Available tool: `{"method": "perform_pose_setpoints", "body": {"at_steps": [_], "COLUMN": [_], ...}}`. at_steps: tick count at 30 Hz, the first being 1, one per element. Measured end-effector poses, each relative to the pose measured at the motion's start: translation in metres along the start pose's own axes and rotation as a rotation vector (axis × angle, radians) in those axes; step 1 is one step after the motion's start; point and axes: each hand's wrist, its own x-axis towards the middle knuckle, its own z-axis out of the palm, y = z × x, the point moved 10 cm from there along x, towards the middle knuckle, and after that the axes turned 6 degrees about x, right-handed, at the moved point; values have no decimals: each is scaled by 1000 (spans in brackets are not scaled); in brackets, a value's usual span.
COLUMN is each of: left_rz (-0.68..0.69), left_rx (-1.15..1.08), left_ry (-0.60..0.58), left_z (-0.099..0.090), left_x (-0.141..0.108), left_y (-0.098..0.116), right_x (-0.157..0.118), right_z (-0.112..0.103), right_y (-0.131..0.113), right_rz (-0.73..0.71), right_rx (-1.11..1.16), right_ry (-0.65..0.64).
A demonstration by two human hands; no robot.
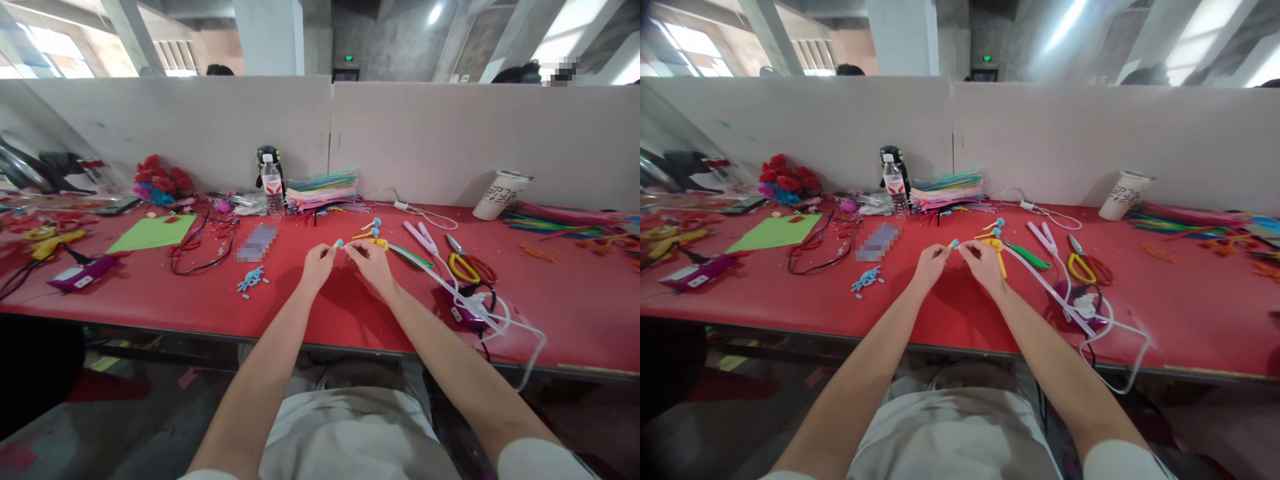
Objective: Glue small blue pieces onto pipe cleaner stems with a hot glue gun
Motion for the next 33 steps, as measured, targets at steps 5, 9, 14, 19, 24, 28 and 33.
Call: {"method": "perform_pose_setpoints", "body": {"at_steps": [5,9,14,19,24,28,33], "left_rz": [27,22,31,53,72,63,74], "left_rx": [33,39,73,86,94,92,105], "left_ry": [18,12,8,3,-10,-13,-8], "left_z": [-4,-3,-3,-3,-2,-2,-3], "left_x": [-3,-4,-4,-6,-8,-9,-8], "left_y": [7,8,9,13,16,17,17], "right_x": [0,0,0,2,3,2,3], "right_z": [-1,-1,2,0,-1,-1,0], "right_y": [-4,-5,-7,-6,-5,-5,-4], "right_rz": [-30,-26,-43,-67,-75,-72,-72], "right_rx": [-32,-49,-44,-92,-108,-124,-136], "right_ry": [11,10,-11,20,33,22,-5]}}
